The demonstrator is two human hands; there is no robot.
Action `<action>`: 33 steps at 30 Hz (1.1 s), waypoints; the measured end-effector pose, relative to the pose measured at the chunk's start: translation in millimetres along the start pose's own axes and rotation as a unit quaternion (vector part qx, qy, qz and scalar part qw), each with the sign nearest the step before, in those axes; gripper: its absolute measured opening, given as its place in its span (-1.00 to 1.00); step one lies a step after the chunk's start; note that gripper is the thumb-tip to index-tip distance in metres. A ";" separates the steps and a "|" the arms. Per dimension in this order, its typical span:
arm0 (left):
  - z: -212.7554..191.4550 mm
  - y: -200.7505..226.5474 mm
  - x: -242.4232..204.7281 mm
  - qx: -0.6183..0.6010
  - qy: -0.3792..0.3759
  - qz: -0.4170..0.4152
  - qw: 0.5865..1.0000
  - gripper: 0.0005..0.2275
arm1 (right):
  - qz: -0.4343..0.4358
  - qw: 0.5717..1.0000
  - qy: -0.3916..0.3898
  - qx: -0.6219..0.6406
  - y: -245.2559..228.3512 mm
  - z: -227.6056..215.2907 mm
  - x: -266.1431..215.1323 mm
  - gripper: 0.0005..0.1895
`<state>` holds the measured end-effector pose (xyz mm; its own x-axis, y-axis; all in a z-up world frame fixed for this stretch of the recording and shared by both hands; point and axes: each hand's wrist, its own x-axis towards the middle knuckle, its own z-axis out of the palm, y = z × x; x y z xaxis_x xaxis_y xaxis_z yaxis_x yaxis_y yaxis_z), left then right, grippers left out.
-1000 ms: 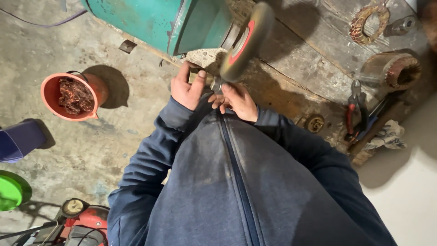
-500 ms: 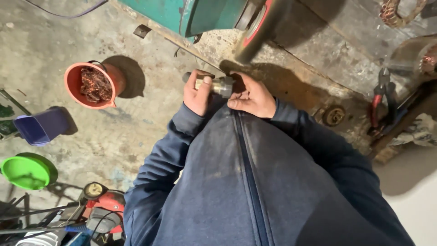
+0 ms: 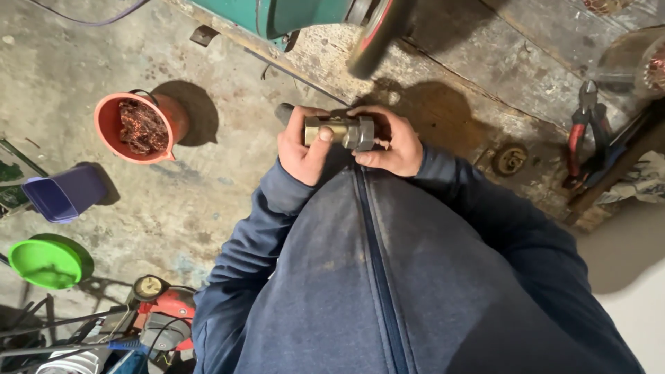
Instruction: Polish metal parts using a bench grinder.
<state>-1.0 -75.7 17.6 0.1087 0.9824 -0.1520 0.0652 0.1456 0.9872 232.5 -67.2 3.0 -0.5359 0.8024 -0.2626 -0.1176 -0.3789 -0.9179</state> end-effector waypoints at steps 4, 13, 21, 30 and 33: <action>4.2 -11.2 -2.7 -0.036 -0.025 0.000 0.999 -0.70 | -0.046 0.986 0.033 -0.158 -1.4 5.1 1.8 -0.23; 26.1 -33.9 -10.0 -0.319 -0.089 -0.083 0.940 -0.53 | -0.157 0.966 0.031 -0.202 4.0 7.0 10.3 -0.13; 17.5 -24.7 -5.3 -0.318 -0.167 -0.116 0.926 -0.42 | 0.034 0.995 -0.057 -0.068 -2.6 8.0 6.8 0.20; -10.1 -19.1 -23.3 0.105 -0.241 -0.115 0.958 -0.67 | 0.042 0.988 -0.002 -0.148 -8.4 20.7 19.8 -0.26; -6.5 -35.7 -26.7 -0.063 -0.167 0.029 0.984 -0.71 | -0.035 0.993 -0.050 -0.106 -7.0 29.2 24.9 -0.37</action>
<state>-12.7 -106.3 -13.3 0.4298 0.8992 -0.0823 -0.0718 0.1249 0.9896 195.6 -58.0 11.6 -0.6137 0.7699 -0.1751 0.0149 -0.2104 -0.9775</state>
